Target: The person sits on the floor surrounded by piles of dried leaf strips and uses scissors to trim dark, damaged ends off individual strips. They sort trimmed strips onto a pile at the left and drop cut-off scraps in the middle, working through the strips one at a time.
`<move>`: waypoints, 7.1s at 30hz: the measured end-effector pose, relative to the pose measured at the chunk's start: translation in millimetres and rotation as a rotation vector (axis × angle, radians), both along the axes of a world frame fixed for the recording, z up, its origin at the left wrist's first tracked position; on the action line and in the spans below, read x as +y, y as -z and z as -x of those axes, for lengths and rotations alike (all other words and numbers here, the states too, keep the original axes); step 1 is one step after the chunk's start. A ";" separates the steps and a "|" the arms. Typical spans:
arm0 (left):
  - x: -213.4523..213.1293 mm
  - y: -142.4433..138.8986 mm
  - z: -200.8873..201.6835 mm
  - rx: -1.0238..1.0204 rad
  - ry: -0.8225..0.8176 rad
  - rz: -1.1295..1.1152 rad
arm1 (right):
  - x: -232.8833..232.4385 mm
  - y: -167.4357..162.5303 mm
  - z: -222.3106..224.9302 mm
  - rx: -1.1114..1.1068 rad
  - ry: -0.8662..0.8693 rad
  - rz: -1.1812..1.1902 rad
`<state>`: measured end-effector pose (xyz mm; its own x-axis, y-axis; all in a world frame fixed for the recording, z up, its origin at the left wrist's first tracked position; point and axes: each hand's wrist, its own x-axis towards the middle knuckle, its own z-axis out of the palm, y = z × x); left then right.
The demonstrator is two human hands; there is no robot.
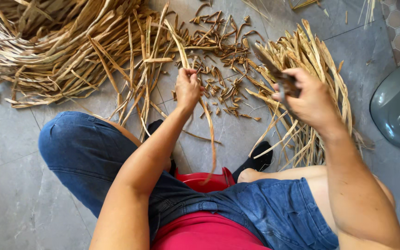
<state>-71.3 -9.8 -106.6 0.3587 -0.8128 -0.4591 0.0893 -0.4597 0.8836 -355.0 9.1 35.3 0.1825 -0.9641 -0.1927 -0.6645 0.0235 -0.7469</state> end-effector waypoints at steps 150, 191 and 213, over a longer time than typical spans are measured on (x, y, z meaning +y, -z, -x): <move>62.4 -133.4 14.8 0.116 0.591 0.527 | 38.2 -30.2 -85.1 -0.704 0.217 0.213; 48.8 -158.6 -9.8 0.095 0.586 0.696 | 37.3 8.4 -114.2 -0.829 0.003 -0.149; 18.3 -110.5 -41.7 1.081 0.093 0.475 | 66.0 -30.9 -70.2 -0.797 -0.207 -0.234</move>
